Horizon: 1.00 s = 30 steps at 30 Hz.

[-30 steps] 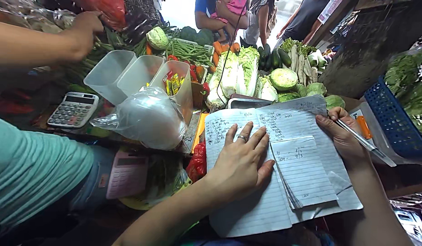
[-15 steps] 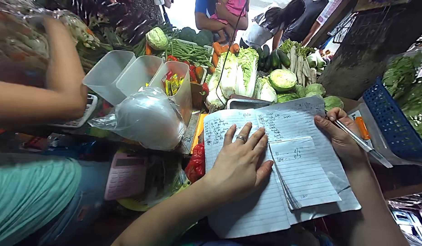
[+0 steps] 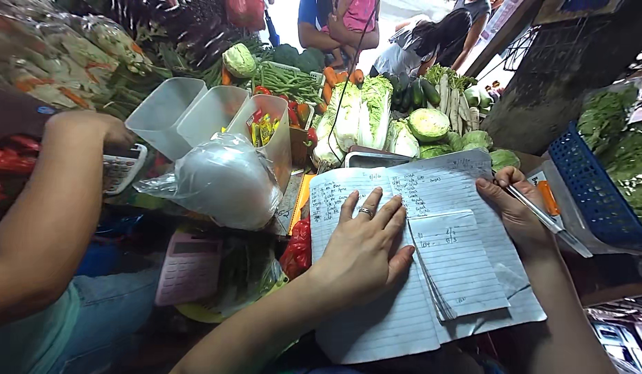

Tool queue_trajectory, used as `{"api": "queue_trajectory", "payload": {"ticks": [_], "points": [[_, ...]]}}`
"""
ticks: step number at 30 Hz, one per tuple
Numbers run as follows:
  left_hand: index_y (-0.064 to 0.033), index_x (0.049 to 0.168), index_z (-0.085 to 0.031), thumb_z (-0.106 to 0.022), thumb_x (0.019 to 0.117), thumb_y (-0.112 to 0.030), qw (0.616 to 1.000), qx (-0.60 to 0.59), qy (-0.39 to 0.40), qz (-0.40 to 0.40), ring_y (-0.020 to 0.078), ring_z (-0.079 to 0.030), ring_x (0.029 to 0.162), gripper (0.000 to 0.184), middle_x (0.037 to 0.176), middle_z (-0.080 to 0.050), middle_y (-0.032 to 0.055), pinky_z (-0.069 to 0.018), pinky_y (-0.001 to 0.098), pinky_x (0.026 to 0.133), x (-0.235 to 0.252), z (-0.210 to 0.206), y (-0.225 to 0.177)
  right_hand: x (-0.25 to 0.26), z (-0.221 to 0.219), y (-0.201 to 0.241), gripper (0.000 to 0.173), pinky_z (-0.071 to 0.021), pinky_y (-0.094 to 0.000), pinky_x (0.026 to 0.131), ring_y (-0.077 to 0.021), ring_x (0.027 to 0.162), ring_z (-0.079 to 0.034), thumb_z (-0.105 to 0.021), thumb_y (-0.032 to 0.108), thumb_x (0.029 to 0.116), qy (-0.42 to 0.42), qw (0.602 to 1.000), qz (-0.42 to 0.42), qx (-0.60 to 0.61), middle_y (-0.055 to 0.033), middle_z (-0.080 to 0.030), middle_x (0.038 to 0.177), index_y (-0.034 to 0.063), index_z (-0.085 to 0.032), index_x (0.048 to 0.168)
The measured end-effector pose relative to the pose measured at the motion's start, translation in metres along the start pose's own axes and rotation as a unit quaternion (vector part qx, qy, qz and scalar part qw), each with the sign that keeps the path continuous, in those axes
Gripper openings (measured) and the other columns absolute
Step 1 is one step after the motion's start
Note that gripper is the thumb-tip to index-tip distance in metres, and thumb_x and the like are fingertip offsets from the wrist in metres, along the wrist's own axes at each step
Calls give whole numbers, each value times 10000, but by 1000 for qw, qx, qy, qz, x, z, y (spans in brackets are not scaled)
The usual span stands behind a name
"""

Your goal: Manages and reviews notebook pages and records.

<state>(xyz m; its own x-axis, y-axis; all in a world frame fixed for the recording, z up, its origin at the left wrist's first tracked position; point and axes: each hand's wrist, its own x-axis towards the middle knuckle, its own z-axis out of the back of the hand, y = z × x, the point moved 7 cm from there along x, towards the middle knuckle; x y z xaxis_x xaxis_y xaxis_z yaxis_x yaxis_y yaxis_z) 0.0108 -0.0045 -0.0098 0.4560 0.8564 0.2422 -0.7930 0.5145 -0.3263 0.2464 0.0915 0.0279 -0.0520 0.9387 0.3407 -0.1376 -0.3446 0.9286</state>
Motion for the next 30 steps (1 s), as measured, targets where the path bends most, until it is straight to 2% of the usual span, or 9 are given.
{"api": "queue_trajectory", "payload": {"ticks": [6, 13, 30], "points": [[-164, 1544, -458, -258, 1068, -523, 1000, -2, 2, -1, 268, -304, 1535, 629, 1625, -413, 6, -188, 626, 1204, 0, 0, 0, 0, 1, -1, 260, -547, -141, 652, 15, 643, -591, -685, 23, 923, -1, 1000, -2, -2, 98, -595, 729, 196, -502, 857], [-164, 1528, -485, -271, 1061, -529, 1000, 0, -19, -4, 269, -342, 1518, 629, 1603, -448, 4, -213, 629, 1195, 0, 1, 0, 2, 2, -2, 265, -546, -135, 649, 28, 647, -597, -681, 34, 930, 3, 1000, 4, -14, 112, -607, 735, 207, -499, 845], [-165, 1549, -454, -252, 1069, -526, 1000, -6, 6, 2, 263, -305, 1535, 633, 1623, -415, -1, -187, 624, 1206, 0, 0, 0, 1, 3, -3, 258, -548, -138, 632, 18, 631, -600, -678, 25, 929, -4, 1000, -2, -13, 100, -609, 728, 196, -502, 847]]}}
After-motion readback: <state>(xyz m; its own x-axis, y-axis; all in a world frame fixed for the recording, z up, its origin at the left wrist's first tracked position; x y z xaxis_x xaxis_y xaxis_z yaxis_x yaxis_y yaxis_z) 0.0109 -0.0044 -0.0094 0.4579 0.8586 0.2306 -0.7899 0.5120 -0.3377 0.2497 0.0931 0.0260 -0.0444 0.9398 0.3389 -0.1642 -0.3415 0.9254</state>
